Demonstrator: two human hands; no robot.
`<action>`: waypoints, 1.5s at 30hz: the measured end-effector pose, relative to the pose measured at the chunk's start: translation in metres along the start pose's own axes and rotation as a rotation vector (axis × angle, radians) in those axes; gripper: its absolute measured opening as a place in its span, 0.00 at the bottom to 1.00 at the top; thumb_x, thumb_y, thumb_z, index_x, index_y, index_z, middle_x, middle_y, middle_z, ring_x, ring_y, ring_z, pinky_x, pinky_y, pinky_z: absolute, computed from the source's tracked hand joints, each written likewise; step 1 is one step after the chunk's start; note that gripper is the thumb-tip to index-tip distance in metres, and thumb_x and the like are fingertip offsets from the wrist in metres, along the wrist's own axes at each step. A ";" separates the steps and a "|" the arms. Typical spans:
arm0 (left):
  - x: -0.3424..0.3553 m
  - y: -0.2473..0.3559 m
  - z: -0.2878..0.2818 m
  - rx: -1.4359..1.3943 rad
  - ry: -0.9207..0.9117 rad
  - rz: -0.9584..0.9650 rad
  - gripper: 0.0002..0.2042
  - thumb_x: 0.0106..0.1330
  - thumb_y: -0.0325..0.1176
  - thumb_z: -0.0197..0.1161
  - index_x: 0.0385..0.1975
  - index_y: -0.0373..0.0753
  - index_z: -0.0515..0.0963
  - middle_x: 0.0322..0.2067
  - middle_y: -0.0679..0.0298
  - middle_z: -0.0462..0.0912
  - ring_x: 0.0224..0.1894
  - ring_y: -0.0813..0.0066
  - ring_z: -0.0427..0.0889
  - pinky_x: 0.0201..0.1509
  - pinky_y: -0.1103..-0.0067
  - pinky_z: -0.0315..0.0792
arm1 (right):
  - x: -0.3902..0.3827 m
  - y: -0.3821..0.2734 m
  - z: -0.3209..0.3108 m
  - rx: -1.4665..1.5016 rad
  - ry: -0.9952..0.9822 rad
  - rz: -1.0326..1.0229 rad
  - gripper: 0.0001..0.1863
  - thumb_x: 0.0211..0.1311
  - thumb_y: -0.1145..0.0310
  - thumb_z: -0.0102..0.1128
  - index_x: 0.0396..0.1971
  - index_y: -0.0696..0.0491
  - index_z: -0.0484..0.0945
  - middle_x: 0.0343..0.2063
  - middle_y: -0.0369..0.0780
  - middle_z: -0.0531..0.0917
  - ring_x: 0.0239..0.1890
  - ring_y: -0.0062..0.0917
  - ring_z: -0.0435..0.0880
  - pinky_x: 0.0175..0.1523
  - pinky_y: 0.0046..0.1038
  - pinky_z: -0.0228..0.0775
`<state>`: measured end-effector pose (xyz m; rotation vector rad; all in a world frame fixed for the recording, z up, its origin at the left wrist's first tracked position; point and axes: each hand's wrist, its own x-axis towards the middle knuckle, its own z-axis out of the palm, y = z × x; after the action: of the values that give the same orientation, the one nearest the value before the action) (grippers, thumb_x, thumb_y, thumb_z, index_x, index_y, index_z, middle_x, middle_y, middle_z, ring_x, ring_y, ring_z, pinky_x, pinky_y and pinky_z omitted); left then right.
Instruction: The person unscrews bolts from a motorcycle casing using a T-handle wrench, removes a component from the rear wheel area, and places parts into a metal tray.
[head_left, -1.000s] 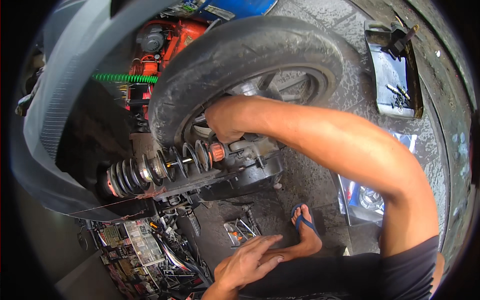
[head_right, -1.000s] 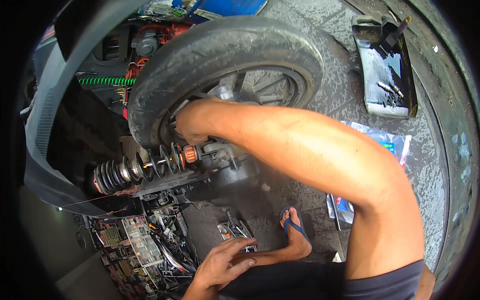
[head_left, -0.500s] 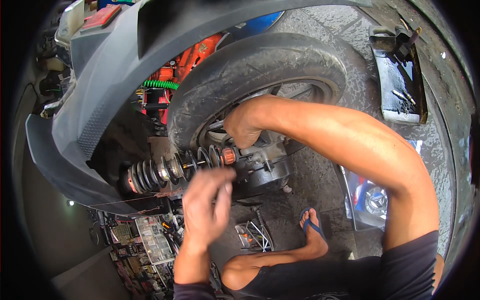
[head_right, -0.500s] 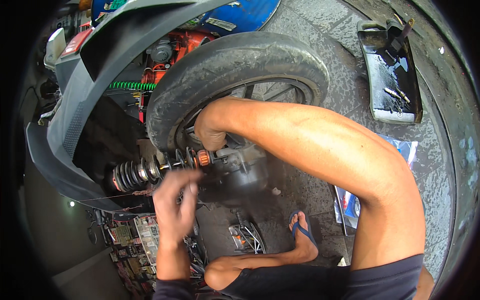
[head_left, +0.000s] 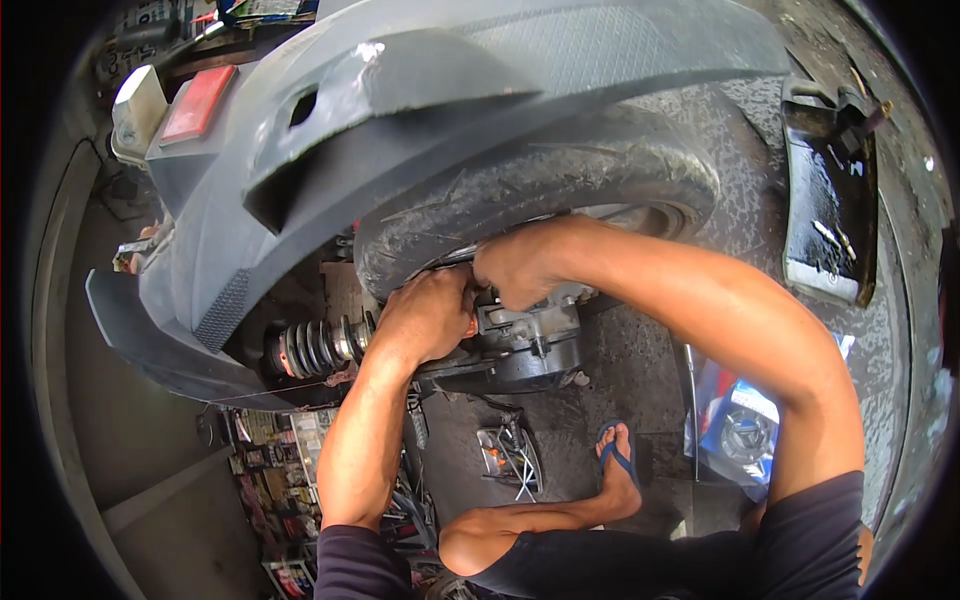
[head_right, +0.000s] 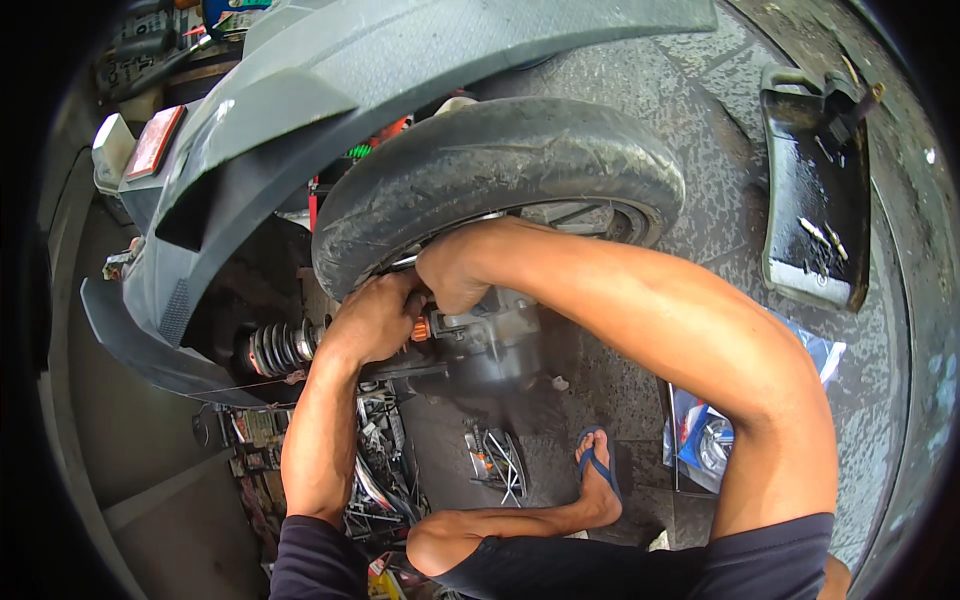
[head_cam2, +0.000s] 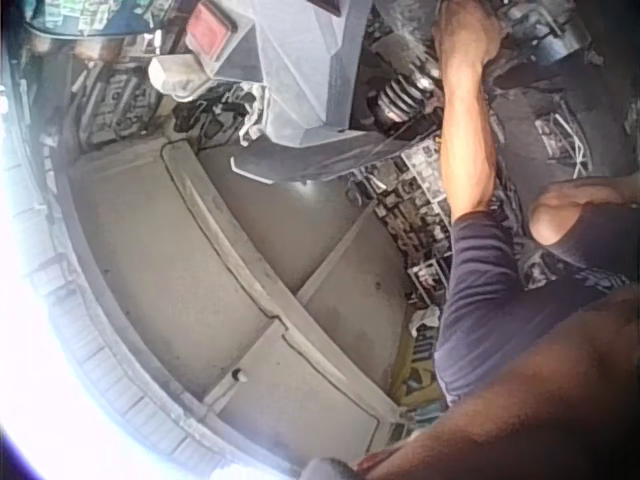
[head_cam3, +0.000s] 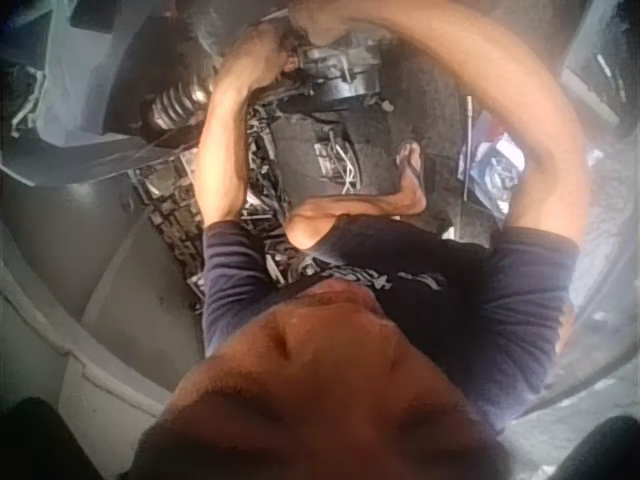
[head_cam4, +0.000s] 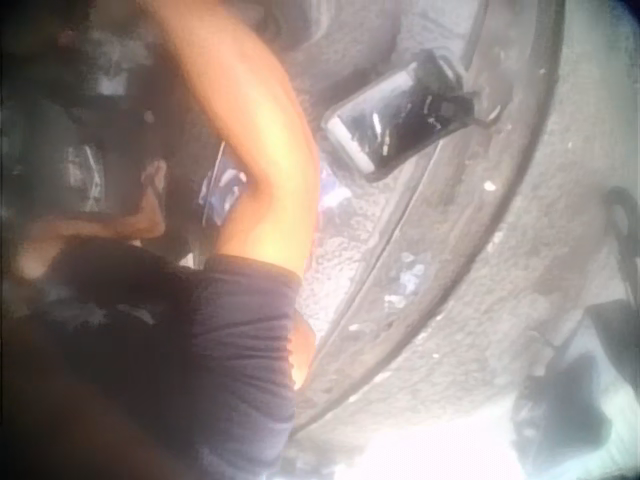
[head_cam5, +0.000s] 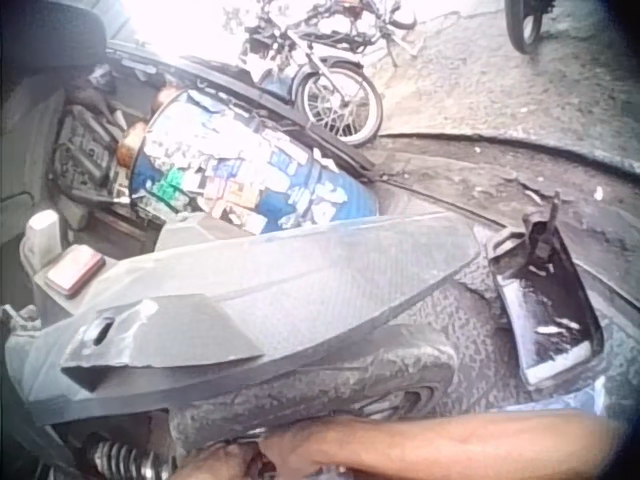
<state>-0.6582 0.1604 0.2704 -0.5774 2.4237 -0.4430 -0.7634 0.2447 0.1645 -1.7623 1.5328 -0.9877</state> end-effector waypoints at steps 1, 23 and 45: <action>0.002 -0.001 0.003 -0.018 0.011 0.003 0.12 0.64 0.32 0.55 0.43 0.37 0.81 0.39 0.47 0.83 0.48 0.50 0.80 0.52 0.63 0.72 | -0.007 0.004 0.000 0.041 0.009 0.020 0.18 0.48 0.76 0.55 0.42 0.61 0.80 0.40 0.52 0.83 0.45 0.42 0.82 0.51 0.38 0.73; 0.019 0.017 -0.002 -0.111 -0.217 -0.241 0.08 0.57 0.35 0.59 0.31 0.42 0.83 0.33 0.53 0.85 0.42 0.55 0.84 0.49 0.66 0.74 | -0.089 0.053 0.049 0.457 0.313 -0.121 0.19 0.52 0.70 0.56 0.43 0.62 0.80 0.41 0.53 0.83 0.48 0.45 0.81 0.53 0.37 0.72; 0.024 0.009 0.016 0.005 -0.112 -0.231 0.07 0.57 0.33 0.62 0.31 0.37 0.82 0.23 0.55 0.84 0.35 0.61 0.86 0.44 0.68 0.75 | -0.029 0.043 0.102 -0.103 0.900 -0.190 0.38 0.49 0.60 0.70 0.61 0.57 0.68 0.58 0.42 0.73 0.66 0.35 0.64 0.71 0.41 0.51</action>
<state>-0.6686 0.1531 0.2426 -0.8617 2.2586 -0.4978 -0.7027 0.2629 0.0688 -1.6230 1.9586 -2.0108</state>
